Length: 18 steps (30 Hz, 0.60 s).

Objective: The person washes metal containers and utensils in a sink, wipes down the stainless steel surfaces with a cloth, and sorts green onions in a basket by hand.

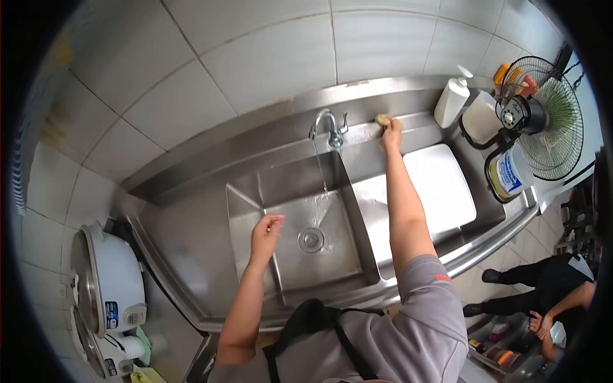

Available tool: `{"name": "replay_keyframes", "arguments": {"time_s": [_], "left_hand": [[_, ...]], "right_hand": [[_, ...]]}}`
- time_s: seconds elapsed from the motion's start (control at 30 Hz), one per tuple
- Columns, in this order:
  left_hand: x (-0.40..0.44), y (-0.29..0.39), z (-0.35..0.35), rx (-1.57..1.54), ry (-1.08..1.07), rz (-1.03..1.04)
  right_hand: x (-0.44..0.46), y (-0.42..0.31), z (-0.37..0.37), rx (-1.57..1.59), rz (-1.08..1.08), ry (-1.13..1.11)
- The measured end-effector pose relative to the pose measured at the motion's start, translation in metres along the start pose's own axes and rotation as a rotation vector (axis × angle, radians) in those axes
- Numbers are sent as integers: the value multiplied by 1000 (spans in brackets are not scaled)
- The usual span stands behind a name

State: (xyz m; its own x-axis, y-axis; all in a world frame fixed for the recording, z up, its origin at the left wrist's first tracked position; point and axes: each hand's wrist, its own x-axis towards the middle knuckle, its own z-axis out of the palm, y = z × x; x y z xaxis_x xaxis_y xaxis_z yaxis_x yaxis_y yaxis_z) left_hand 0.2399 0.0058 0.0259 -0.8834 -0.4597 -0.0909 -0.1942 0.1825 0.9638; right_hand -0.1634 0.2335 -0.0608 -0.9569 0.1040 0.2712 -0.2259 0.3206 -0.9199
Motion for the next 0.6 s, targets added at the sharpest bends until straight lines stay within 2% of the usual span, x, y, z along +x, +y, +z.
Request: {"name": "replay_keyframes", "arguments": {"time_s": [0.07,0.13,0.23,0.37,0.43,0.53,0.6], "left_hand": [[25,15,14,36,-83,-17],[51,28,30,43,-141,-43],[92,39,58,16,-186,-76],[141,40,90,-94,-189,-148],[163,40,105,-200,-207,-177],[183,24,117,-271,-298,-198],[188,18,130,-451,-209,-478]], "right_hand": [[14,56,37,-356,-16,-33],[-5,53,55,-579,-182,-90],[-33,26,77,-603,-239,-108],[-55,6,69,-508,-424,-333],[-58,7,68,-518,-556,-278],[-53,-16,40,-98,113,-850],[-70,-28,32,119,-87,-836]]}}
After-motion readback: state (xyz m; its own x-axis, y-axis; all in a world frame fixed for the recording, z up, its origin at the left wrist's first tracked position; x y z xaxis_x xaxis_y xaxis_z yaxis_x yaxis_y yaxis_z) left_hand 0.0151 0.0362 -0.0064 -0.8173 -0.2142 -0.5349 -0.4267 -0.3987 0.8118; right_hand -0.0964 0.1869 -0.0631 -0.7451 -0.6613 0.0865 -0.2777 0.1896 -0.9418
